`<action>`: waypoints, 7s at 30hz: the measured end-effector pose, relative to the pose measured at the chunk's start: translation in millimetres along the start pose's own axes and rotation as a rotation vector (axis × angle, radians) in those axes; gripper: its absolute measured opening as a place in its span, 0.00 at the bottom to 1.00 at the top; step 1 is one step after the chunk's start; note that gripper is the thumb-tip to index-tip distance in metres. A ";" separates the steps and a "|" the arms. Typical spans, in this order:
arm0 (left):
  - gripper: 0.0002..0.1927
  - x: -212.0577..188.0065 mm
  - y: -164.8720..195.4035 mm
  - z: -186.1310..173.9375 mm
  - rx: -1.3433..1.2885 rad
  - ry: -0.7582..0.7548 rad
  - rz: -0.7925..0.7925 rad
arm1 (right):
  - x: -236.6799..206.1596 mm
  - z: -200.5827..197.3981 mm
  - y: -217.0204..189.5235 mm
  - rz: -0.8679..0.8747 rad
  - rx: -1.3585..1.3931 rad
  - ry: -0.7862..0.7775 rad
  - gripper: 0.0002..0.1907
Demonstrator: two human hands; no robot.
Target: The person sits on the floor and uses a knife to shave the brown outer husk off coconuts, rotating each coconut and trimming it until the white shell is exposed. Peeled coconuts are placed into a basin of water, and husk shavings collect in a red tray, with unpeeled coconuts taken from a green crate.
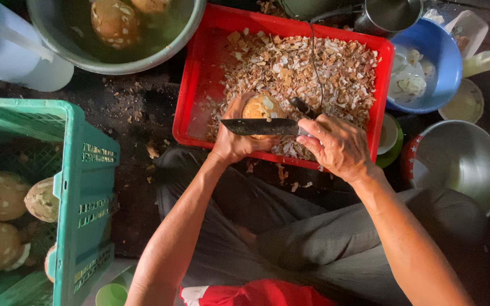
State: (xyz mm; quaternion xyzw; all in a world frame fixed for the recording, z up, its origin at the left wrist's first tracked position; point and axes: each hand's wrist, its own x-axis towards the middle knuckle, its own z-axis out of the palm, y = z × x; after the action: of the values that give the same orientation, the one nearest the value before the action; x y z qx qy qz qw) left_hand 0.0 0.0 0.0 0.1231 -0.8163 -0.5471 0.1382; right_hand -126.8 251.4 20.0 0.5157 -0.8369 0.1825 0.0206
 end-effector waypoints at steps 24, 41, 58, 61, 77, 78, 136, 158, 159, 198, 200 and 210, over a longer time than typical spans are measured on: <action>0.54 1.5 -10.9 4.0 -0.045 0.036 0.104 | 39.2 -60.1 -43.7 -0.132 -0.077 0.088 0.11; 0.58 -0.7 -17.3 -1.4 -0.072 -0.056 0.115 | 30.8 -43.2 -23.6 -0.033 0.107 0.028 0.11; 0.54 -5.8 -0.3 -7.1 0.121 -0.013 0.315 | 11.7 -20.0 42.1 0.512 0.252 0.066 0.18; 0.50 -5.5 -1.6 -3.0 -0.177 0.084 0.206 | 15.7 -13.3 40.2 0.491 0.484 0.067 0.14; 0.27 4.4 -10.3 2.1 -1.470 0.277 -0.340 | 26.4 -15.9 16.7 0.586 0.652 -0.145 0.18; 0.27 3.1 -10.6 3.3 -1.452 0.289 -0.359 | 26.0 -15.0 15.9 0.582 0.663 -0.152 0.18; 0.59 -34.8 12.7 6.3 0.172 0.259 0.030 | 40.4 -42.5 -18.8 0.448 0.145 0.007 0.13; 0.56 -29.6 -1.0 10.8 0.124 0.319 0.080 | 23.4 1.6 -12.0 0.582 0.127 -0.270 0.15; 0.56 -30.3 -2.9 10.4 0.138 0.336 0.074 | 22.4 -0.6 -8.9 0.518 0.110 -0.137 0.15; 0.60 -32.9 -6.0 8.7 -0.069 0.193 0.018 | 20.8 -11.4 -2.2 0.180 0.309 0.080 0.15; 0.60 -33.2 -6.3 6.1 -0.073 0.178 0.032 | 20.7 -11.2 -2.6 0.181 0.262 0.077 0.15; 0.70 -27.6 0.0 -3.0 0.089 0.238 0.243 | 24.8 -22.4 -24.0 0.377 0.247 0.056 0.13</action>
State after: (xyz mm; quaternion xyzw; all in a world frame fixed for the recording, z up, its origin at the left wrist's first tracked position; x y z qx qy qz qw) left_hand 26.8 7.1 -1.4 0.0936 -0.8266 -0.4713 0.2931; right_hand -120.9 227.9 53.2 0.3435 -0.8889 0.2982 -0.0540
